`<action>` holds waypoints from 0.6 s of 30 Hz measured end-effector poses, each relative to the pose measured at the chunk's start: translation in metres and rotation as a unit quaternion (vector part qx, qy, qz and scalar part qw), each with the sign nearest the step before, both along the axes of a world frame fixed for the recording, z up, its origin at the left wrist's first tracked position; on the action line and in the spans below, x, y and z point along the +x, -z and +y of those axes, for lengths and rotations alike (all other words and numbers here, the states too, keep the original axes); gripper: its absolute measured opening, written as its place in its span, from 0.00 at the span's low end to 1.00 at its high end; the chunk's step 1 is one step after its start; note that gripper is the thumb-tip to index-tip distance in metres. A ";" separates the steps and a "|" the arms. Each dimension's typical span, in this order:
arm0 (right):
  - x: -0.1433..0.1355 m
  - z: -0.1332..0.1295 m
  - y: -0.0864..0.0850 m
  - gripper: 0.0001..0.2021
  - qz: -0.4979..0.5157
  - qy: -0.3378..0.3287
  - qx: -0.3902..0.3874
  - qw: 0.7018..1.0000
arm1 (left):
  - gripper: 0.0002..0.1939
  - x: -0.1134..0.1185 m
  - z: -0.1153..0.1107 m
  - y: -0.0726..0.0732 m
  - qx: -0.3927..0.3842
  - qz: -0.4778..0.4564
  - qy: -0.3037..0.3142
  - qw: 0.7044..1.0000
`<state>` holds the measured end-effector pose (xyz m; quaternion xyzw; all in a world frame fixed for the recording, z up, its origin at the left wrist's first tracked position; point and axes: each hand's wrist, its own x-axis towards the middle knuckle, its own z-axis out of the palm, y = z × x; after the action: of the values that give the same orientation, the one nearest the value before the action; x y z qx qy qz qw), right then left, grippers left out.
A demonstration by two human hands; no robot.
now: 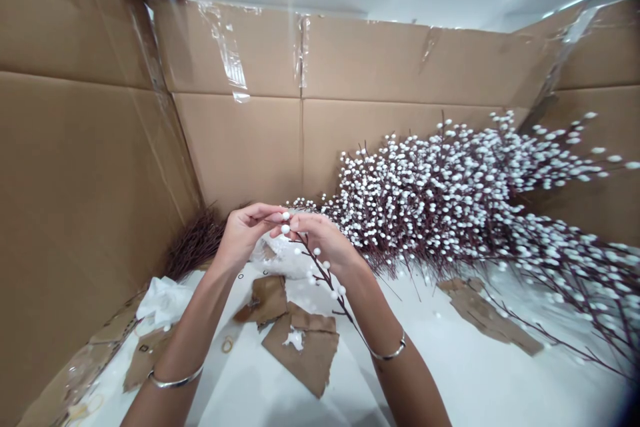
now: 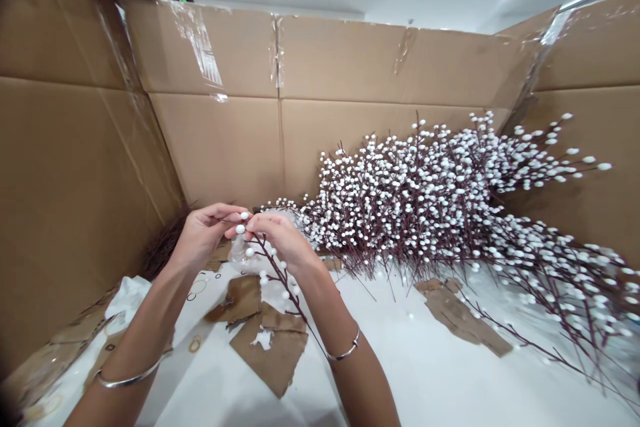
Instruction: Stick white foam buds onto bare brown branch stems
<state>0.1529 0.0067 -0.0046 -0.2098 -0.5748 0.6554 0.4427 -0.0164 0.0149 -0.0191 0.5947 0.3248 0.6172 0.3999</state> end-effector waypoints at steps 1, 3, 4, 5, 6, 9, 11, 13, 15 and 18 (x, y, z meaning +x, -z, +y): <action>0.000 0.000 0.000 0.08 0.001 -0.002 -0.006 1.000 | 0.07 0.000 0.000 0.000 0.002 0.005 -0.003 1.000; 0.000 0.000 0.000 0.07 0.004 -0.001 -0.019 1.000 | 0.08 -0.001 -0.001 -0.001 0.006 0.014 -0.010 1.000; 0.000 0.000 0.000 0.07 0.007 0.000 -0.025 1.000 | 0.08 -0.001 -0.002 -0.002 0.008 0.018 -0.013 1.000; 0.000 0.000 0.000 0.07 0.008 0.000 -0.029 1.000 | 0.08 -0.001 -0.002 -0.002 0.008 0.022 -0.016 1.000; 0.000 0.000 0.001 0.07 0.009 0.000 -0.030 1.000 | 0.08 -0.001 -0.003 -0.002 0.008 0.025 -0.017 1.000; -0.001 0.001 0.002 0.07 0.012 -0.005 -0.015 1.000 | 0.07 -0.001 -0.004 -0.003 0.010 0.025 -0.017 0.999; -0.001 0.002 0.003 0.07 0.012 -0.005 -0.006 1.000 | 0.07 -0.001 -0.004 -0.003 0.006 0.019 -0.013 1.000; -0.001 0.003 0.004 0.07 0.011 -0.007 -0.002 1.000 | 0.08 0.000 -0.003 -0.003 -0.007 0.006 -0.006 1.000; -0.001 0.003 0.004 0.08 0.006 -0.007 -0.002 1.000 | 0.10 0.001 -0.003 -0.003 -0.027 -0.013 0.005 1.000; -0.001 0.002 0.002 0.08 -0.001 0.004 -0.007 1.000 | 0.11 0.004 -0.002 -0.005 -0.063 -0.044 0.030 0.997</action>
<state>0.1514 0.0088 -0.0062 -0.2154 -0.5699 0.6576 0.4431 -0.0122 0.0126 -0.0144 0.5504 0.3270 0.6085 0.4690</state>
